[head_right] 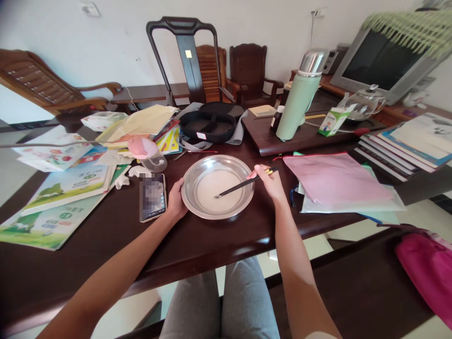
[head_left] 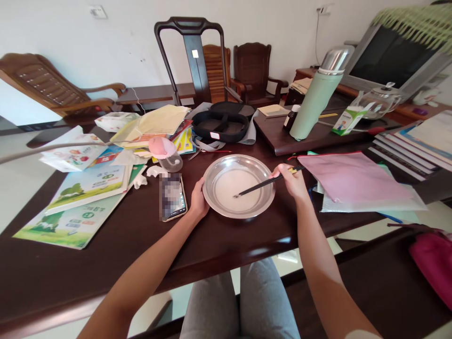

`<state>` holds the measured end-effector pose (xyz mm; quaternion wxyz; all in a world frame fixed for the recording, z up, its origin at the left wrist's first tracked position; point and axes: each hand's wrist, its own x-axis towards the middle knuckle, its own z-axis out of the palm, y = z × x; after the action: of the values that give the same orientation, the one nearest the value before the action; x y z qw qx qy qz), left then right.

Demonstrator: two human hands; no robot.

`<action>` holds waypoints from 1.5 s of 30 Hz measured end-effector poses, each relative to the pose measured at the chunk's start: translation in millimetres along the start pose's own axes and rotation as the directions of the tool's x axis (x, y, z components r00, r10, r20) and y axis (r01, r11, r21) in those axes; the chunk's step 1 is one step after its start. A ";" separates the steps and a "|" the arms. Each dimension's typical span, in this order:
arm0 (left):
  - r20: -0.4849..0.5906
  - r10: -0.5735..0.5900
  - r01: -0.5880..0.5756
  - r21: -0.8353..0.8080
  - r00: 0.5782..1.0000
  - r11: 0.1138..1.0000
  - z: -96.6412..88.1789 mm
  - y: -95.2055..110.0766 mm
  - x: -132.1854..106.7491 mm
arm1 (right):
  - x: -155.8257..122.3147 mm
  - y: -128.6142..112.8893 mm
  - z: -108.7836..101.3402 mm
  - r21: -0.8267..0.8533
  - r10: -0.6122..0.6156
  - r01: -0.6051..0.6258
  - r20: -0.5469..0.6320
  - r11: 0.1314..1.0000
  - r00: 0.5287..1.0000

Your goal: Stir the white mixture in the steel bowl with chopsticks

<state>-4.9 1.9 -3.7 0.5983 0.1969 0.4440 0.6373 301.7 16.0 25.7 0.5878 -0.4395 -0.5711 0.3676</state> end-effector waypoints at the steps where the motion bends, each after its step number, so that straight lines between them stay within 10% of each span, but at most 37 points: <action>1: 0.001 0.003 -0.003 -0.002 1.000 1.000 0.1 0.0 -0.1 | 0.0 -0.5 0.5 -0.012 -0.003 0.004 0.015 1.000 1.000; 7: -0.018 -0.012 0.012 0.013 1.000 1.000 1.2 0.3 -0.7 | 2.8 2.1 -2.1 -0.003 -0.022 0.022 -0.175 1.000 0.984; 13: -0.008 -0.001 0.001 0.009 1.000 1.000 1.5 1.0 -0.9 | 1.4 0.5 1.2 -0.009 0.009 -0.009 -0.001 1.000 1.000; 18: -0.009 -0.003 0.003 0.023 1.000 1.000 0.9 0.0 -0.3 | 2.5 1.7 -3.2 -0.005 -0.023 0.022 -0.175 1.000 0.984; 24: -0.017 0.009 -0.008 0.017 1.000 1.000 0.2 -1.5 0.5 | 0.5 0.3 1.0 0.002 0.002 -0.002 0.008 1.000 1.000; 30: -0.013 0.014 -0.014 0.019 1.000 1.000 -1.3 -1.9 1.2 | 3.6 2.3 -3.6 -0.013 -0.037 0.035 -0.198 0.999 0.979; 36: -0.010 0.001 0.000 0.016 1.000 1.000 0.1 0.4 -0.5 | -0.4 0.2 0.9 -0.014 -0.003 0.003 0.011 1.000 1.000; 42: -0.003 0.003 -0.002 0.027 1.000 1.000 0.7 1.7 -1.8 | 3.1 2.8 -4.1 -0.009 -0.038 0.037 -0.210 0.999 0.977; 45: -0.004 0.001 -0.001 0.030 1.000 1.000 -0.1 1.9 -1.3 | 1.6 1.7 -2.1 0.000 -0.022 0.022 -0.113 1.000 0.993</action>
<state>-5.8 0.8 -1.8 0.5943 0.2048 0.4544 0.6311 304.0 17.9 24.8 0.6234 -0.4529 -0.5415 0.3363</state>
